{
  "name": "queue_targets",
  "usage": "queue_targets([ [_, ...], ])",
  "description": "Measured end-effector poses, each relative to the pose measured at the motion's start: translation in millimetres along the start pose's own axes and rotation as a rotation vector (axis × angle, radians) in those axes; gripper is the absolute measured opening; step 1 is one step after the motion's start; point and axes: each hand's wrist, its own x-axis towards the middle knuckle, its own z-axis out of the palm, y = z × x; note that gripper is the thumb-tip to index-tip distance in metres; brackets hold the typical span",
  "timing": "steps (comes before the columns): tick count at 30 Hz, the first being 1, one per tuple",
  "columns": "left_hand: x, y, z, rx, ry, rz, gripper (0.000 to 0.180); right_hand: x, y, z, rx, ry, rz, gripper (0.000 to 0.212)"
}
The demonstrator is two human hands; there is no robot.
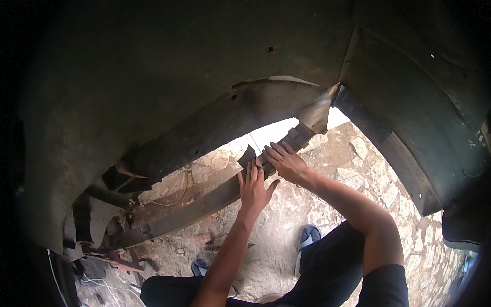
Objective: The person crouches under a vehicle and uses a sanding block to rub the underside metal frame. The hands move the block back and forth along the frame, occasionally repositioning to reach different sections.
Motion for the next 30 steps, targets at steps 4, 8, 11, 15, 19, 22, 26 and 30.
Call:
queue_targets([
  [4, 4.4, -4.7, -1.4, -0.022, -0.018, -0.007, 0.076, 1.8, 0.3, 2.5, -0.016, 0.007, -0.003, 0.061],
  [8, 8.2, -6.7, -1.0, -0.081, -0.002, -0.045, 0.069, 3.0, -0.5, -4.0, -0.014, 0.006, -0.009, 0.063],
  [11, 15.6, -1.7, -3.8, -0.174, 0.063, -0.121, 0.056, 0.6, 1.6, -4.7, 0.006, -0.003, -0.014, 0.069],
  [15, 30.4, -3.4, -3.6, -0.229, 0.206, -0.207, 0.040, 2.1, -1.6, -10.7, 0.008, -0.013, -0.020, 0.073],
  [19, 36.1, -4.9, 8.3, -0.173, 0.301, -0.233, 0.031, 2.5, -1.7, -9.0, -0.013, -0.019, -0.018, 0.073],
  [22, 34.5, -7.4, 15.2, -0.155, 0.343, -0.229, 0.027, 2.0, -1.1, -5.2, -0.055, -0.016, -0.026, 0.074],
  [26, 26.4, -8.7, 12.3, -0.182, 0.340, -0.232, 0.026, -0.1, 2.5, -1.6, -0.084, -0.004, -0.026, 0.077],
  [30, 17.9, -2.3, 3.3, -0.137, 0.421, -0.181, 0.032, 0.5, 0.6, -3.3, -0.026, -0.002, -0.022, 0.084],
])
